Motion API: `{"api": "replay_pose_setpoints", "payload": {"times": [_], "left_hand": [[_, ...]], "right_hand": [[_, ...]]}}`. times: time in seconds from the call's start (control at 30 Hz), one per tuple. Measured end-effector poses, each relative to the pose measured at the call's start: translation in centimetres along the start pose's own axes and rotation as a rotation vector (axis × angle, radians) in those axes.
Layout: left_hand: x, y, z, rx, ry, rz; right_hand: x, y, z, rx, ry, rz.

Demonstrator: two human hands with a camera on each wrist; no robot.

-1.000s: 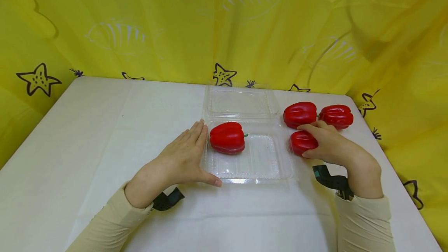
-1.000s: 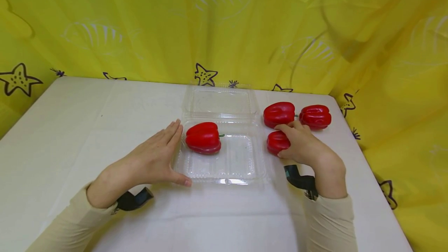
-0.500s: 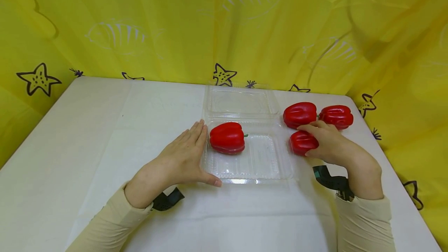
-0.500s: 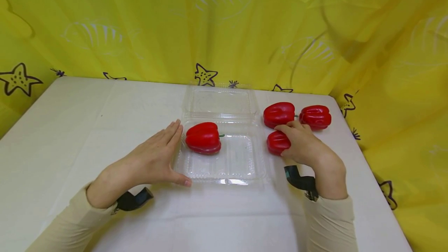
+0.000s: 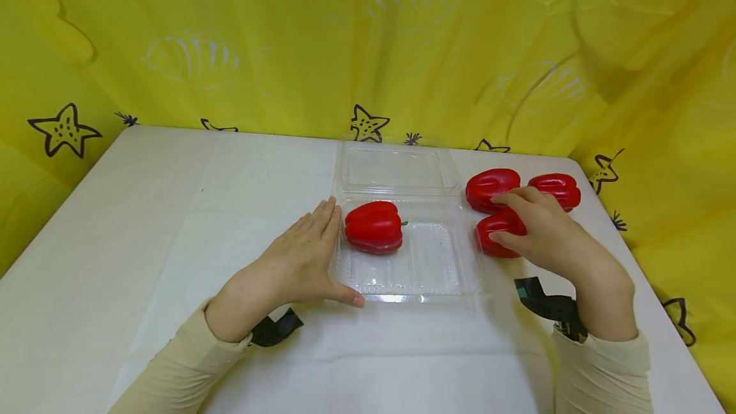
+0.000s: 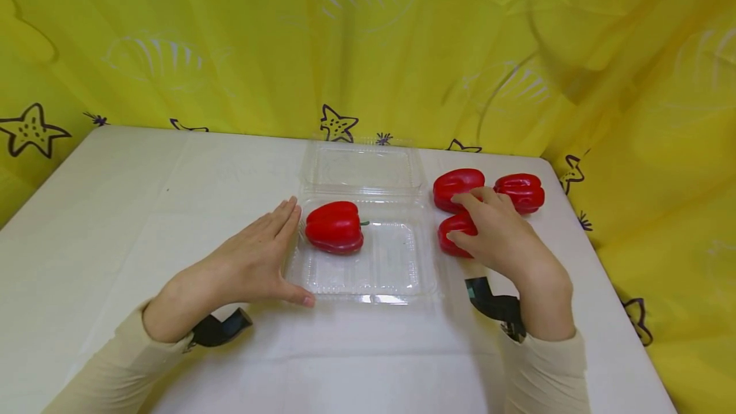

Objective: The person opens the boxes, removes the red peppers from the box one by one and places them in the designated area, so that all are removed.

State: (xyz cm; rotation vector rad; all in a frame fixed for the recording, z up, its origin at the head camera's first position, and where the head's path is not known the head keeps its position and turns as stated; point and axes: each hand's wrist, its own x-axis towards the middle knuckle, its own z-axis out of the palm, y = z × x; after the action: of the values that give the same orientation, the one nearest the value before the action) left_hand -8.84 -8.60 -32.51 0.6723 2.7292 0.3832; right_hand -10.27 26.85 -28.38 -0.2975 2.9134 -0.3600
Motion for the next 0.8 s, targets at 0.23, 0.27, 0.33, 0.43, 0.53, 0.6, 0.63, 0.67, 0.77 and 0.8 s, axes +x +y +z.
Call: {"api": "replay_pose_setpoints", "payload": {"times": [0.23,0.27,0.33,0.43,0.53,0.6,0.63,0.67,0.77,0.8], "left_hand": [[0.0,0.0,0.0,-0.002,0.003,0.003],[0.0,0.0,0.0,-0.003,0.003,0.003],[0.0,0.0,0.0,-0.003,0.004,0.004],[0.0,0.0,0.0,0.0,0.005,0.006],[0.0,0.0,0.0,0.005,0.006,0.009],[0.0,0.0,0.0,0.008,0.005,0.011],[0.0,0.0,0.0,0.008,0.007,0.013],[0.0,0.0,0.0,0.009,0.008,0.015],[0.0,0.0,0.0,0.01,0.007,0.015],[0.0,0.0,0.1,0.011,0.012,0.019]], "right_hand": [[-0.3,-2.0,0.0,-0.021,0.144,-0.09],[-0.4,-2.3,0.0,-0.018,0.171,-0.108],[-0.4,-2.9,0.1,-0.008,0.22,-0.14],[-0.2,-3.8,0.3,0.006,0.269,-0.191],[-0.1,-4.7,0.6,0.011,0.295,-0.224],[0.0,-5.2,0.9,0.02,0.312,-0.255],[0.0,-5.5,1.0,0.024,0.321,-0.269],[0.1,-5.7,1.2,0.03,0.33,-0.285],[0.3,-6.3,1.6,0.04,0.344,-0.32],[0.3,-6.5,1.8,0.038,0.342,-0.322]]}}
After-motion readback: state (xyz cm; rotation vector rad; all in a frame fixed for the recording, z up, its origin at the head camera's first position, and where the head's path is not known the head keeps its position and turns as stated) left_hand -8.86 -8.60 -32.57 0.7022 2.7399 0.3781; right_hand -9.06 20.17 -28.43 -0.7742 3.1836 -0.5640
